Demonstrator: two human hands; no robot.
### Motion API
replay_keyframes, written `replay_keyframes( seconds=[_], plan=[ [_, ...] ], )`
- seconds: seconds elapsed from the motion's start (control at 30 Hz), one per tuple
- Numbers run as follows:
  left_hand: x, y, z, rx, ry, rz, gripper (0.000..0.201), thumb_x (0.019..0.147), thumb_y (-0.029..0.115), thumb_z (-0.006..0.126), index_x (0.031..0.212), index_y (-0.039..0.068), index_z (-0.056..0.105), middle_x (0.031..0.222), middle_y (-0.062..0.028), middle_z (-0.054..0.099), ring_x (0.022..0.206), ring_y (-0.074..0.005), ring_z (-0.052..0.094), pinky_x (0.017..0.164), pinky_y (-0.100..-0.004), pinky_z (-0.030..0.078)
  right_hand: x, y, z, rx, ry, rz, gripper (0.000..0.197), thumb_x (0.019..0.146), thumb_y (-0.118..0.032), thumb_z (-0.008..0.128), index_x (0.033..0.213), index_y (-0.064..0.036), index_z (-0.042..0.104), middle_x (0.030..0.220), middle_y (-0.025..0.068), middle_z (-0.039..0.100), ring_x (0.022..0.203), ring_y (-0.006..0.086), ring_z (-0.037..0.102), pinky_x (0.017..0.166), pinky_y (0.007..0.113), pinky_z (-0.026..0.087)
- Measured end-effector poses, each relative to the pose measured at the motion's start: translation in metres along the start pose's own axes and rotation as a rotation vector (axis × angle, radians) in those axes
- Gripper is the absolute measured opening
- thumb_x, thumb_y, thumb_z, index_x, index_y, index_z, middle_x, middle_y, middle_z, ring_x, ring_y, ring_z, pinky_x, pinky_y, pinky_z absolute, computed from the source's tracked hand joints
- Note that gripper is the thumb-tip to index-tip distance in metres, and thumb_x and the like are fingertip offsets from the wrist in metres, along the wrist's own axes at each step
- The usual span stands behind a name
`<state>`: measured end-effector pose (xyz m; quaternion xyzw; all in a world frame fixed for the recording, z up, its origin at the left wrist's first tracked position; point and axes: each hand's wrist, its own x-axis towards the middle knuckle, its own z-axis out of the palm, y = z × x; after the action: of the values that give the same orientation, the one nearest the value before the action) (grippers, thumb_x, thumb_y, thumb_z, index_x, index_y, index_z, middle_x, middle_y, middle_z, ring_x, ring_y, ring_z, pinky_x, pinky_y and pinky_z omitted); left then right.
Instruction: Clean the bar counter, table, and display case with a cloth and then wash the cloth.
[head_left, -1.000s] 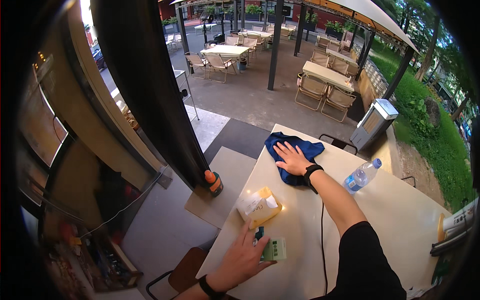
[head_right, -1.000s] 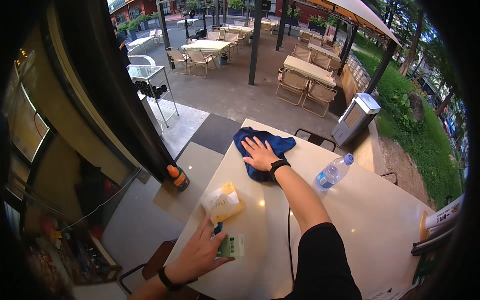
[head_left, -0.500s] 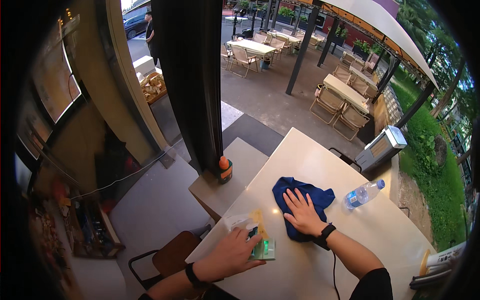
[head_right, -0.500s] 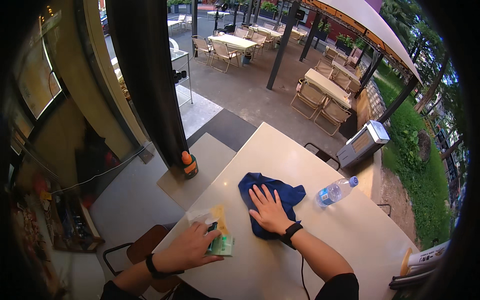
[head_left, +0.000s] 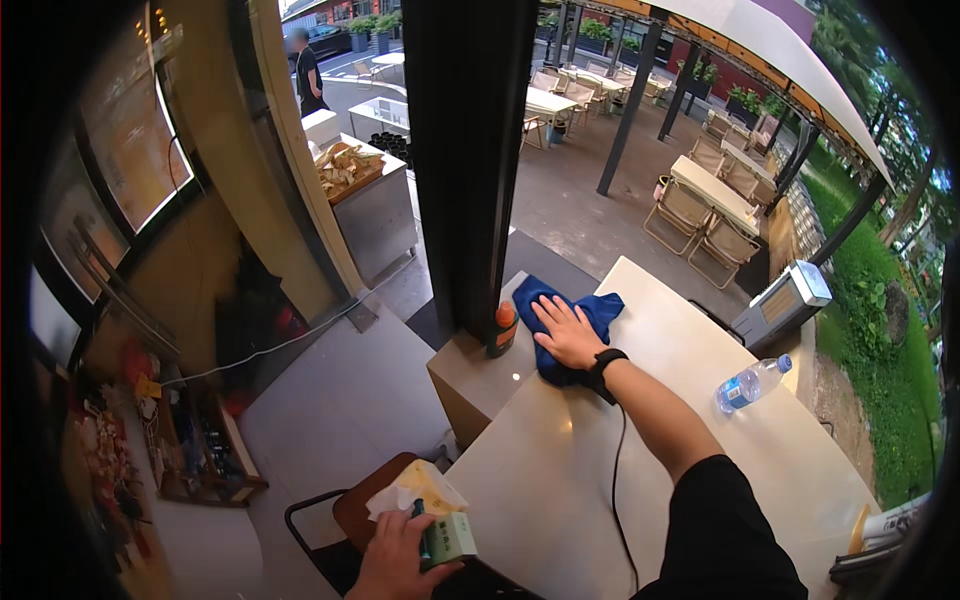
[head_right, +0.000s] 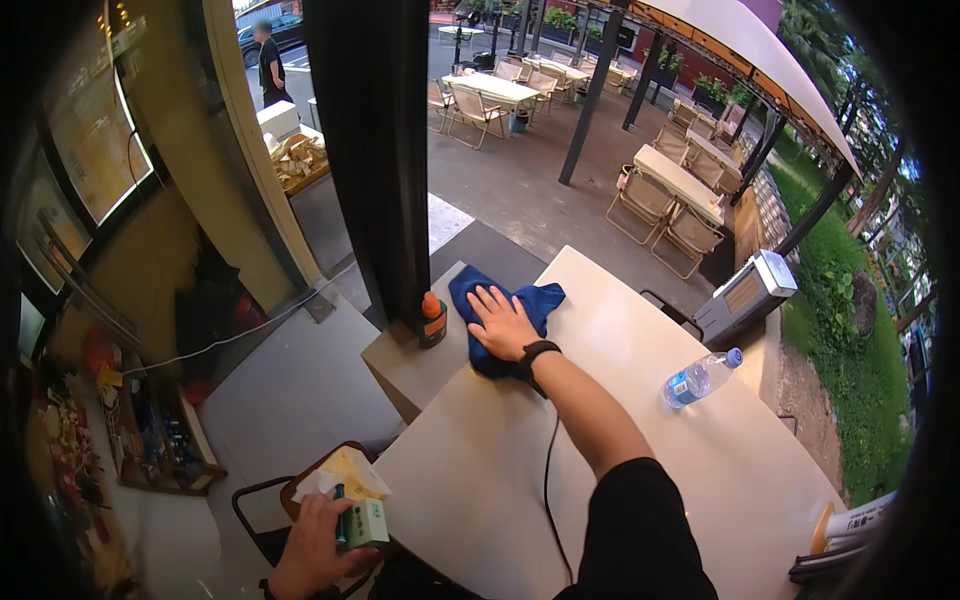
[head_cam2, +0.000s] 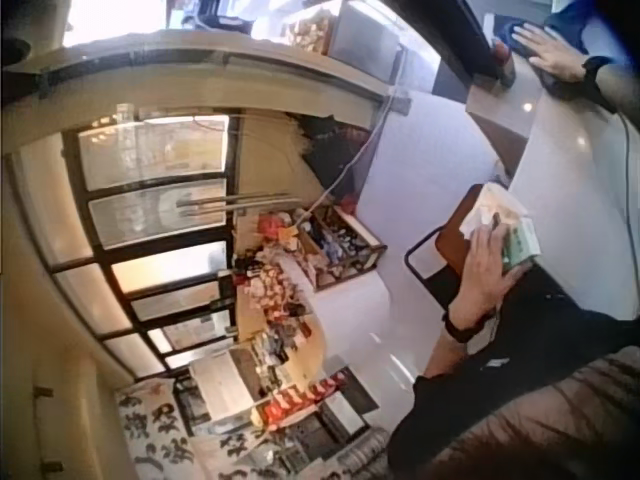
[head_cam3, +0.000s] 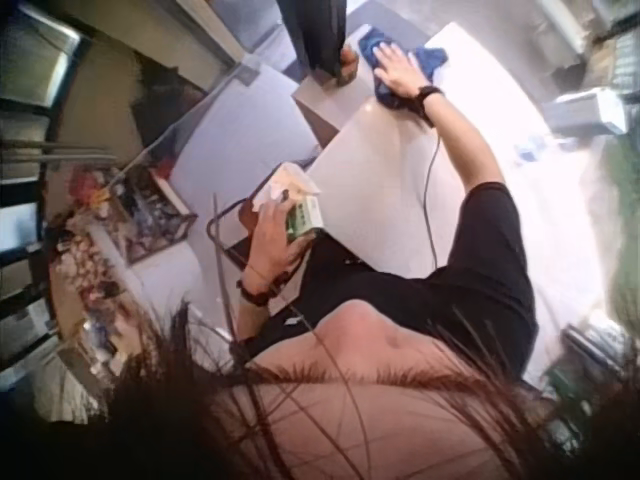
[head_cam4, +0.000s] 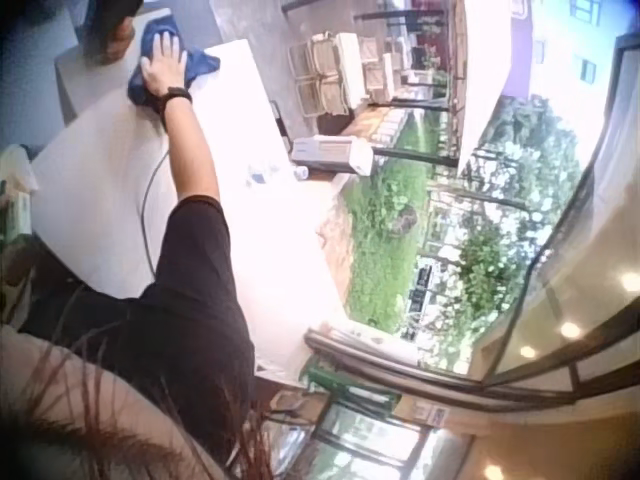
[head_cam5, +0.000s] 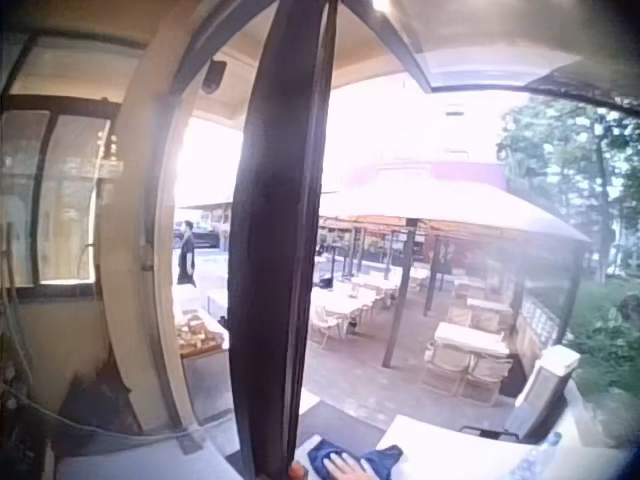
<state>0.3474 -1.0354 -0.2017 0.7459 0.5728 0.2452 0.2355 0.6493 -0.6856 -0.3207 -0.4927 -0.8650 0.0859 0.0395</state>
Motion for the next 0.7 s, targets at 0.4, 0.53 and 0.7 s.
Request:
replay_keyframes(
  seconds=[0.4, 0.53, 0.7],
  plan=[
    [-0.012, -0.049, -0.039, 0.029, 0.100, -0.130, 0.067, 0.077, 0.045, 0.074, 0.121, 0.001, 0.048, 0.106, -0.0187, 0.049, 0.101, -0.0388, 0.048, 0.088, -0.0455, 0.041, -0.096, -0.155, 0.012, 0.053, 0.007, -0.258, 0.065, 0.096, -0.040, 0.050, 0.151, -0.0098, 0.033, 0.158, 0.0134, 0.027, 0.147, 0.0345, 0.021, 0.116, 0.058, 0.016],
    [0.071, -0.008, -0.032, -0.001, -0.012, 0.113, 0.061, 0.078, 0.036, 0.076, 0.121, 0.001, 0.049, 0.106, -0.0201, 0.051, 0.100, -0.0400, 0.049, 0.087, -0.0465, 0.043, -0.098, -0.154, 0.024, 0.099, 0.044, -0.297, 0.064, 0.096, -0.039, 0.050, 0.150, -0.0082, 0.034, 0.158, 0.0127, 0.028, 0.148, 0.0317, 0.022, 0.117, 0.057, 0.018],
    [0.183, 0.037, 0.041, -0.002, -0.066, 0.421, 0.057, 0.081, 0.027, 0.075, 0.121, -0.002, 0.048, 0.108, -0.0215, 0.051, 0.102, -0.0394, 0.049, 0.089, -0.0452, 0.043, -0.226, -0.165, 0.015, 0.110, -0.045, -0.203, 0.066, 0.095, -0.038, 0.052, 0.152, -0.0109, 0.031, 0.159, 0.0107, 0.027, 0.148, 0.0298, 0.023, 0.117, 0.056, 0.019]
  ],
)
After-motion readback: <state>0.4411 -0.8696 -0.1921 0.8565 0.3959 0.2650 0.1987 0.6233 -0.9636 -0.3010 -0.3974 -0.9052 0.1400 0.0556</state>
